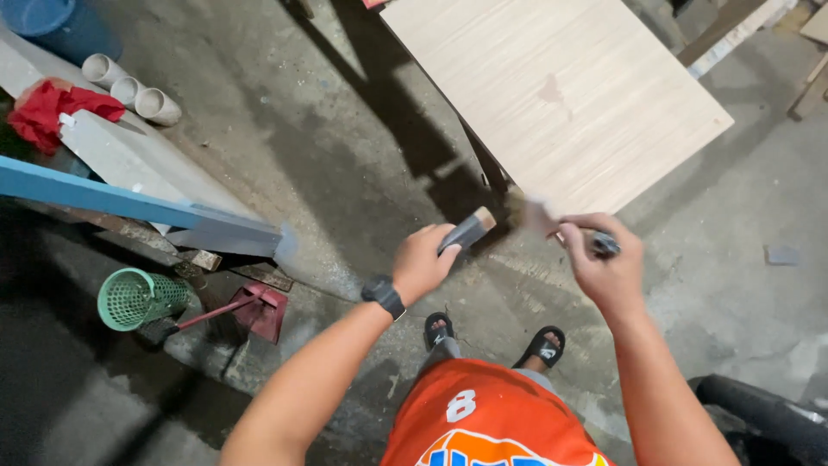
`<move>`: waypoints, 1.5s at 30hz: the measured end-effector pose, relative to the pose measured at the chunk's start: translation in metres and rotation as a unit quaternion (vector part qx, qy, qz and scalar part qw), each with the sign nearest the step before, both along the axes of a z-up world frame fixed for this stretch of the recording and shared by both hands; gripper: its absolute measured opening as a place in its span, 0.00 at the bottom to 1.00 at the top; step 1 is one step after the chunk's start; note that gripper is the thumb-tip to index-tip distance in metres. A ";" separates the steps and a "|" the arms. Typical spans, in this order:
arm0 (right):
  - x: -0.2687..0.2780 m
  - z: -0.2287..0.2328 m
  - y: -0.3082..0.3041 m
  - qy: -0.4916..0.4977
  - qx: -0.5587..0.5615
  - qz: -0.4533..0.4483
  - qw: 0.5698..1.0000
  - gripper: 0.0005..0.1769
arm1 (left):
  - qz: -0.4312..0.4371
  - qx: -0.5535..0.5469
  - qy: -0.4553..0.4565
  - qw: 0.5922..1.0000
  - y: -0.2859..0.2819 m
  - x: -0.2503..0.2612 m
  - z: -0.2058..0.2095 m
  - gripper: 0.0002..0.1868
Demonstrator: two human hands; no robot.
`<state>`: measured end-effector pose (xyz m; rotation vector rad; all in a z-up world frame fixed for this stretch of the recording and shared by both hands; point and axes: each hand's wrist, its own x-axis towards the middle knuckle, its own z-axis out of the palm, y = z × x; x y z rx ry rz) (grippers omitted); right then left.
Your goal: The person is sanding the edges of a wooden board using a hand-held sanding block to smooth the surfaces and using a brush to clear dust.
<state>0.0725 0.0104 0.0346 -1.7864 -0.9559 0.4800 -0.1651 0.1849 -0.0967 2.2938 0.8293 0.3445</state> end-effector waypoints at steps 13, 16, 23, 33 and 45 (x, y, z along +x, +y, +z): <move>-0.018 0.034 0.023 0.104 0.008 -0.002 0.994 0.05 | 0.233 -0.592 -0.304 0.709 0.004 0.023 -0.007 0.16; -0.021 0.017 0.028 0.088 -0.032 0.078 0.993 0.11 | 0.224 -0.622 -0.309 0.684 -0.005 0.030 0.015 0.18; -0.027 0.036 0.020 0.139 -0.043 0.017 0.989 0.10 | 0.220 -0.619 -0.345 0.671 -0.004 0.039 -0.005 0.20; -0.030 0.043 -0.004 -0.084 0.068 0.194 0.975 0.05 | 0.204 -0.702 -0.342 0.590 -0.015 0.053 -0.011 0.21; -0.030 0.028 -0.037 -0.055 -0.006 0.261 0.964 0.08 | 0.261 -0.692 -0.363 0.566 0.033 0.067 -0.057 0.18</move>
